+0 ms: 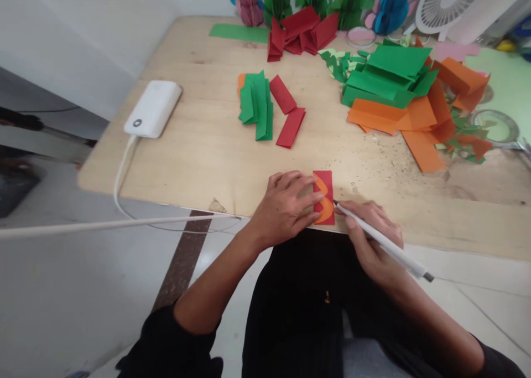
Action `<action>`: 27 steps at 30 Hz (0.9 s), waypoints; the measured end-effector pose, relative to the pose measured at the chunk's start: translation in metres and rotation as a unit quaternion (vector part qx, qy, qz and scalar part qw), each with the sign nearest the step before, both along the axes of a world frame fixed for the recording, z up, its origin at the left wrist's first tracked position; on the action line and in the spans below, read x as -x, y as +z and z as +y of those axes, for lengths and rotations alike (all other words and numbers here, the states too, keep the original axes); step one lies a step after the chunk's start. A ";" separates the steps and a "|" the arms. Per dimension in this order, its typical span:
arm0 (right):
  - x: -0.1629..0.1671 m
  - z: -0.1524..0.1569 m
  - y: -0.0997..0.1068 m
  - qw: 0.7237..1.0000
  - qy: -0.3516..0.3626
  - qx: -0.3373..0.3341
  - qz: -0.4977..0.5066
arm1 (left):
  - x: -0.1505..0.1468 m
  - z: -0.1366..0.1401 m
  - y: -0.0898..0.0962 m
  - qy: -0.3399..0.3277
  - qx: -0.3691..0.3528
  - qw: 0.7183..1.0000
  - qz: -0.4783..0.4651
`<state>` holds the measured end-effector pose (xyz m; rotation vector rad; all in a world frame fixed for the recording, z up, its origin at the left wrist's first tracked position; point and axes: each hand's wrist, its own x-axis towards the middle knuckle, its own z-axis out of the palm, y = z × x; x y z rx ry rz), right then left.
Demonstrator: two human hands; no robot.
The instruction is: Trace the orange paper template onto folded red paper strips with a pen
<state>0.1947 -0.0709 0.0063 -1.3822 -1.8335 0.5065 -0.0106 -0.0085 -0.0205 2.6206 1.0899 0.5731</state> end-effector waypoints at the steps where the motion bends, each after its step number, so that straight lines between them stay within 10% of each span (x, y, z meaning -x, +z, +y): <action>1: 0.001 0.001 -0.001 1.000 0.012 -0.015 -0.011 | 0.000 0.000 0.000 0.000 0.001 1.000 0.002; 27: 0.004 -0.001 -0.014 0.982 0.022 -0.118 -0.147 | 0.011 0.005 0.015 -0.031 0.072 0.997 -0.021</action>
